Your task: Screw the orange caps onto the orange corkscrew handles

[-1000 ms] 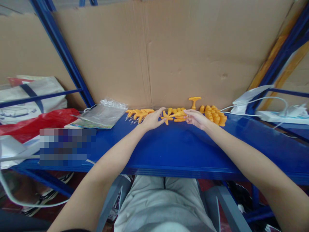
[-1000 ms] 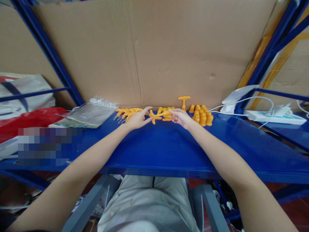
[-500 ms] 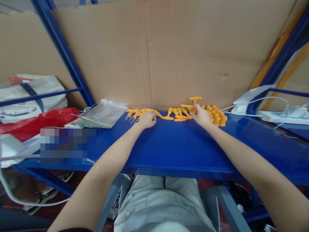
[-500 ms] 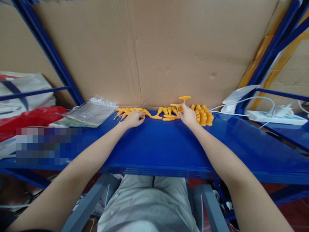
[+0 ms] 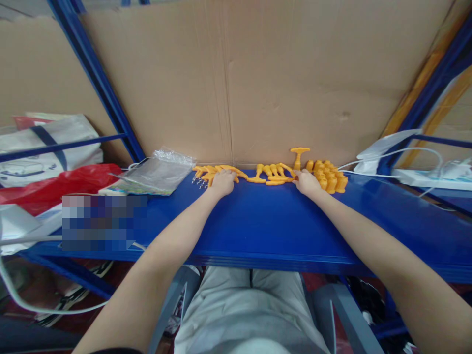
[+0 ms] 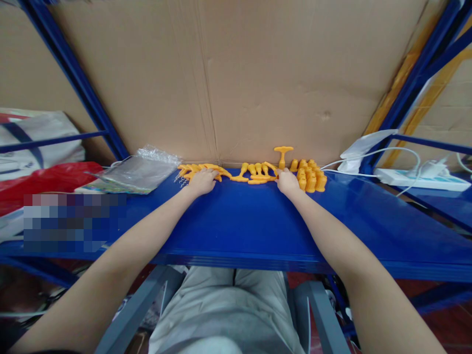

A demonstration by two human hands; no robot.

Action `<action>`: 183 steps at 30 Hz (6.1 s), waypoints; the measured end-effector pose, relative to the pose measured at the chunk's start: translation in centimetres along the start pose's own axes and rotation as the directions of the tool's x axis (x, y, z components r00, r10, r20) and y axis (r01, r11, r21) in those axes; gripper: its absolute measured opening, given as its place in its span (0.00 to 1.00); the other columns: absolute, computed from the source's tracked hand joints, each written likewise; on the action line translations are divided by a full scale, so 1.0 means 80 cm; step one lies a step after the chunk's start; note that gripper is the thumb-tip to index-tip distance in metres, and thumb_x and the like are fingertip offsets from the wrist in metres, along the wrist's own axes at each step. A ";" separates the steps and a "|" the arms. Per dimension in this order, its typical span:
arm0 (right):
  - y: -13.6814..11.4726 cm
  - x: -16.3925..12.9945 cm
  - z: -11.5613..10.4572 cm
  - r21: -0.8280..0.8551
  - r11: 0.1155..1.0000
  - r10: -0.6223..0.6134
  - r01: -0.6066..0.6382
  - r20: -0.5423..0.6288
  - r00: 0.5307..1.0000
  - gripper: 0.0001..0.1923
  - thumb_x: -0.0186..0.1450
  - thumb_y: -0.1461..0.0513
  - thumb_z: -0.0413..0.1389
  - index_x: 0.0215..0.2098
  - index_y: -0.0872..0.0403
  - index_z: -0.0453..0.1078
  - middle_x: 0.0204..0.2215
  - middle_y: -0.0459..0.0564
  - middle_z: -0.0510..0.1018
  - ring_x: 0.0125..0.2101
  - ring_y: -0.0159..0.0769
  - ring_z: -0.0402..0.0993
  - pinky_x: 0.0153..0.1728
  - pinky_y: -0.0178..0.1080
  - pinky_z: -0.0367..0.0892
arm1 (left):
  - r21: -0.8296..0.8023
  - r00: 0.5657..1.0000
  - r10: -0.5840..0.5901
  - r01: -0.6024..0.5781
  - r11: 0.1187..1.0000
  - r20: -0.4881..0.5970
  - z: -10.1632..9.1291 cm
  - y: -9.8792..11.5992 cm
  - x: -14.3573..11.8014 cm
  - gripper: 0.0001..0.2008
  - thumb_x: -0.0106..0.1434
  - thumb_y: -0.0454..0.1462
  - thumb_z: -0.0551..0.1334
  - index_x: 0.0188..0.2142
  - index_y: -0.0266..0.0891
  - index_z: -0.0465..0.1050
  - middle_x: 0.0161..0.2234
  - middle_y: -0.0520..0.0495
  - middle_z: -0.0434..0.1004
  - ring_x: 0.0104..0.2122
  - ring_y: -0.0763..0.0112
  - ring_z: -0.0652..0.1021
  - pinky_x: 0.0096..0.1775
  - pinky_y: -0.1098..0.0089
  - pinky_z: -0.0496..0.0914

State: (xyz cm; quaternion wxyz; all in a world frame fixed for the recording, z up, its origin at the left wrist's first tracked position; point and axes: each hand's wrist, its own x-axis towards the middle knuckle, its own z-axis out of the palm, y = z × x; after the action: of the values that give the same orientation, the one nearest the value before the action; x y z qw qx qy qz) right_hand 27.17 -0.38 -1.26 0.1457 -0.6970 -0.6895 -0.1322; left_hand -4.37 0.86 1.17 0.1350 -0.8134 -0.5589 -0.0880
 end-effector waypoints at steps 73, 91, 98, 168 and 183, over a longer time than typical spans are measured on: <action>-0.046 -0.028 -0.051 0.218 0.853 -0.447 0.474 -0.161 0.880 0.13 0.67 0.57 0.55 0.45 0.56 0.74 0.42 0.57 0.80 0.41 0.44 0.76 0.43 0.42 0.68 | -0.093 0.996 0.066 -0.072 0.993 -0.063 -0.018 0.041 -0.011 0.13 0.69 0.37 0.55 0.44 0.39 0.78 0.46 0.42 0.77 0.45 0.57 0.79 0.45 0.64 0.71; -0.046 -0.025 -0.045 0.231 0.856 -0.418 0.462 -0.217 0.882 0.14 0.66 0.58 0.56 0.47 0.56 0.75 0.40 0.57 0.82 0.37 0.46 0.78 0.39 0.44 0.71 | 0.028 0.998 0.010 -0.012 1.000 0.069 -0.037 0.054 -0.021 0.19 0.73 0.36 0.50 0.52 0.34 0.76 0.53 0.33 0.74 0.49 0.48 0.79 0.44 0.57 0.73; -0.046 -0.022 -0.043 0.250 0.812 -0.460 0.527 -0.280 0.843 0.15 0.66 0.57 0.56 0.47 0.55 0.75 0.44 0.58 0.82 0.44 0.49 0.78 0.46 0.46 0.71 | 0.054 0.997 -0.061 0.059 0.997 0.039 -0.058 0.065 -0.027 0.19 0.75 0.41 0.52 0.55 0.34 0.75 0.53 0.30 0.76 0.50 0.46 0.80 0.46 0.57 0.73; -0.050 -0.022 -0.053 0.972 0.237 -0.256 -0.010 0.073 0.964 0.24 0.54 0.51 0.72 0.41 0.54 0.71 0.24 0.44 0.80 0.20 0.30 0.76 0.24 0.33 0.70 | -0.312 0.934 0.067 -0.184 0.932 -0.350 -0.021 0.035 -0.008 0.14 0.68 0.46 0.61 0.42 0.39 0.77 0.38 0.43 0.82 0.39 0.62 0.80 0.39 0.69 0.70; -0.060 -0.025 -0.059 0.947 0.214 -0.188 -0.240 0.281 0.941 0.26 0.67 0.41 0.57 0.24 0.53 0.66 0.13 0.49 0.74 0.12 0.30 0.69 0.14 0.31 0.66 | -0.304 0.930 0.099 -0.215 0.928 -0.354 -0.025 0.042 -0.011 0.15 0.68 0.46 0.60 0.44 0.39 0.77 0.40 0.42 0.82 0.40 0.61 0.80 0.40 0.68 0.70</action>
State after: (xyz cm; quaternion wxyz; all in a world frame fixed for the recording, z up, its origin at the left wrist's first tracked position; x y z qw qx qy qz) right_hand 22.46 -4.00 2.39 0.4322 -0.4729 -0.6200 0.4530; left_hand -1.51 -1.71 2.37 0.0925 -0.8405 -0.4367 -0.3072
